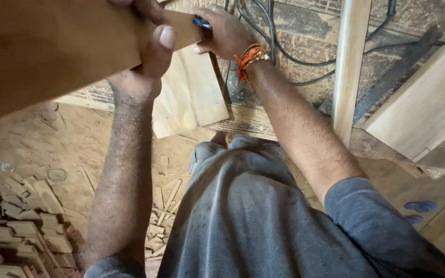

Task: The person marks a wooden board with a pen, positions it on a workspace, and then uses a handheld power saw to cut a slot or notch into the edge of the wood.

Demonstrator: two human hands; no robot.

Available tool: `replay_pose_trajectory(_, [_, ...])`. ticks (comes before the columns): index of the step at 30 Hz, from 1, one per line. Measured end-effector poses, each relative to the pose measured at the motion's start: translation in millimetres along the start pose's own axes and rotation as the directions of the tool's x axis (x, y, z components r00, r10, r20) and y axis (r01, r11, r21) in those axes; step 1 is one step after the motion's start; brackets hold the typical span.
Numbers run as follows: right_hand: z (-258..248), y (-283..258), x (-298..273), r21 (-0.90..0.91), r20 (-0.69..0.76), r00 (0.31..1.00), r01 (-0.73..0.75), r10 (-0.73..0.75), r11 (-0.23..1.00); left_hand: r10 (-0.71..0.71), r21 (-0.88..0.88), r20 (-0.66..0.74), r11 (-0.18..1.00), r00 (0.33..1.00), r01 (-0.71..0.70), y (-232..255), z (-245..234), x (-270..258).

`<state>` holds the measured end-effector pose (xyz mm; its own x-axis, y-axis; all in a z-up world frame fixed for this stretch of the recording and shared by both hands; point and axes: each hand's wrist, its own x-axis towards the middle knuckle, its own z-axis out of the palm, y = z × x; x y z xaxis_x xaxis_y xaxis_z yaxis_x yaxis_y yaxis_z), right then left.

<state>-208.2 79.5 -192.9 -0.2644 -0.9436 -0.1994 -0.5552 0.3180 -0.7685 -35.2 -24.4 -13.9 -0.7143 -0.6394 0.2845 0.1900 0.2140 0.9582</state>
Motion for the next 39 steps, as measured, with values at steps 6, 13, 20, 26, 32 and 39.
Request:
replay_pose_trajectory(6, [-16,-14,3,0.028,0.040,0.998,0.050,-0.051,0.998,0.056,0.222,0.090,0.972,0.994,-0.075,12,2,13])
replay_pose_trajectory(13, [-22,-13,1,0.158,0.008,0.997,0.075,-0.077,0.984,0.115,0.361,0.122,0.920,0.986,-0.152,5,1,9])
replay_pose_trajectory(20, [-21,-16,2,0.122,-0.018,0.994,0.105,-0.104,0.987,0.130,0.392,0.109,0.905,0.986,-0.163,-13,-6,6])
replay_pose_trajectory(26, [-19,-13,2,0.078,-0.070,0.980,0.193,-0.188,0.978,0.145,0.393,0.117,0.902,0.982,-0.180,-9,-3,6])
replay_pose_trajectory(32, [-8,0,1,0.064,-0.029,0.994,0.105,-0.103,0.992,0.232,0.369,0.151,0.889,0.961,-0.272,-21,-1,15])
replay_pose_trajectory(39, [-1,17,4,0.013,-0.017,0.996,0.089,-0.089,0.996,0.148,0.477,0.098,0.861,0.984,-0.177,-38,-1,5])
